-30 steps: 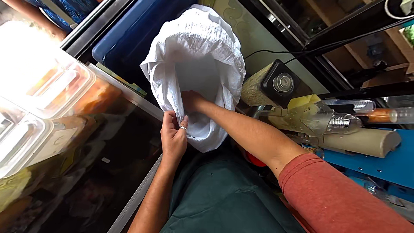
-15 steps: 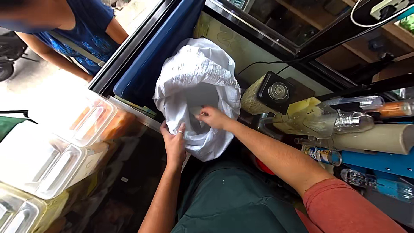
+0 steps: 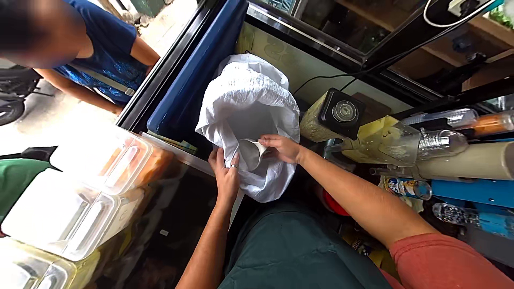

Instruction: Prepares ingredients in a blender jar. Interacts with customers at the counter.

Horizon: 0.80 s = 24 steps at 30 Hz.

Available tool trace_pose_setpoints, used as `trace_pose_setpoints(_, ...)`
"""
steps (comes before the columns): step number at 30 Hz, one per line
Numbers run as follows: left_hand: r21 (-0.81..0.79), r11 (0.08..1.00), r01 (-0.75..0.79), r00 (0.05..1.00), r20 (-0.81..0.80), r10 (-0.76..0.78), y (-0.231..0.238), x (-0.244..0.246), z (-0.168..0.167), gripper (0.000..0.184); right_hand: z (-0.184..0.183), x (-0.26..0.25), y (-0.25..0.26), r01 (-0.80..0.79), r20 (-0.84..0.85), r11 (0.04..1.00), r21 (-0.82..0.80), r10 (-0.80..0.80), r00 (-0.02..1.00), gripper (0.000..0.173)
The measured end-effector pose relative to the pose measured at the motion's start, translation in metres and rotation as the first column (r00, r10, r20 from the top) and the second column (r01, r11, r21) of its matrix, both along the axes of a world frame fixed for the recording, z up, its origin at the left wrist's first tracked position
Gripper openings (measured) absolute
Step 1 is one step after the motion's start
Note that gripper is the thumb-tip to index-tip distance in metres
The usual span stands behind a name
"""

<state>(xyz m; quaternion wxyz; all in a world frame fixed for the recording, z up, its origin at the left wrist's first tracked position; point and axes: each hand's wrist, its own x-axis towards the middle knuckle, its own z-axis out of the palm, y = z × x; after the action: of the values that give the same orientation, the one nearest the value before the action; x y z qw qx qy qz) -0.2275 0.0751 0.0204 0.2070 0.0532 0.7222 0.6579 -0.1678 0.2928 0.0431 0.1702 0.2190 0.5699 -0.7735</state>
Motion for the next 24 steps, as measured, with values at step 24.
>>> trace_pose_setpoints(24,0.295,0.955,0.013,0.987,0.150,-0.059,-0.024,-0.007,0.034,0.022,0.114,0.279,0.111,0.721,-0.442,0.055,0.690,-0.757,0.481,0.032)
